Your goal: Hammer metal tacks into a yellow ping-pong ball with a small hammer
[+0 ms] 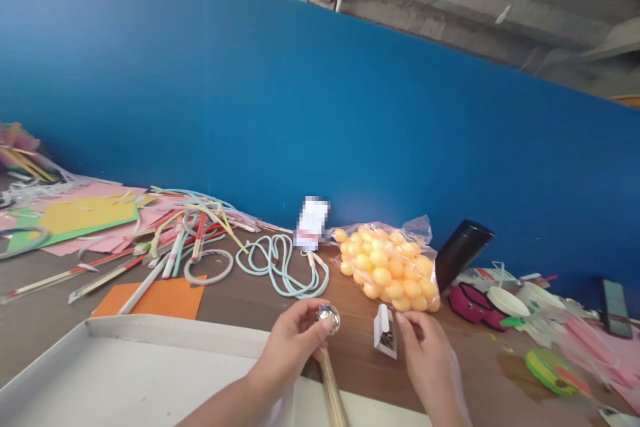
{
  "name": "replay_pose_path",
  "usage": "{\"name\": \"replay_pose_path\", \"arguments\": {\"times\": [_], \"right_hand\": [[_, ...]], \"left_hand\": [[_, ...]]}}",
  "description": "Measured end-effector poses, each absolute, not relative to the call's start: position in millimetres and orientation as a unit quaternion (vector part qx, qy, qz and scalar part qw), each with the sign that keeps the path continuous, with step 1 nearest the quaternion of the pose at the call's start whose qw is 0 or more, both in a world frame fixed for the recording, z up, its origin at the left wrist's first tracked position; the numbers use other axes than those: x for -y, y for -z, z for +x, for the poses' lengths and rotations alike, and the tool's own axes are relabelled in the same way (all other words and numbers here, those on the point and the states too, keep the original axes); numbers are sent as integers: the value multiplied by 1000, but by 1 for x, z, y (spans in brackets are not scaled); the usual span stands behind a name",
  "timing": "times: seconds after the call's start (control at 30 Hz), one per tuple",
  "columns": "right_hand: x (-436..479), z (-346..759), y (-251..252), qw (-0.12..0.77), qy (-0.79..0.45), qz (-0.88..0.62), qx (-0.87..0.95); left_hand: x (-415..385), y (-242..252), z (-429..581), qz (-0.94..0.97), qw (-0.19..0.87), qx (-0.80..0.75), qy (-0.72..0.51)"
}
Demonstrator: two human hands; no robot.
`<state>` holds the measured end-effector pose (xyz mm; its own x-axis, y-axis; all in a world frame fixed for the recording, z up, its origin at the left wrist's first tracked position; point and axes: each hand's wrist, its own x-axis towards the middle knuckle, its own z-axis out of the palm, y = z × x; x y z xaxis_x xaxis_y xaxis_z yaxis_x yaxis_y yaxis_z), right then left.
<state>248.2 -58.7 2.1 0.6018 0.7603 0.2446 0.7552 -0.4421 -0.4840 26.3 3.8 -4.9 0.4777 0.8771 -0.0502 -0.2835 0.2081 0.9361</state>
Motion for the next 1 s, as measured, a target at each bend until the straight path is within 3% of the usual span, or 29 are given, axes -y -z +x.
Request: {"name": "replay_pose_path", "arguments": {"times": [0.07, 0.17, 0.23, 0.53, 1.0], "right_hand": [[64, 239, -7, 333, -17, -837, 434], [70, 209, -9, 471, -130, -748, 449], [71, 184, -4, 507, -203, -689, 477], [65, 147, 15, 542, -387, -572, 480], [64, 154, 8, 590, -504, -500, 385]], "left_hand": [[-6, 4, 25, 470, 722, -297, -411], [-9, 4, 22, 440, 749, -277, -411], [-9, 5, 21, 420, 763, -266, -412], [-12, 6, 19, 376, 799, -212, -418], [1, -5, 19, 399, 797, -213, -400]]}}
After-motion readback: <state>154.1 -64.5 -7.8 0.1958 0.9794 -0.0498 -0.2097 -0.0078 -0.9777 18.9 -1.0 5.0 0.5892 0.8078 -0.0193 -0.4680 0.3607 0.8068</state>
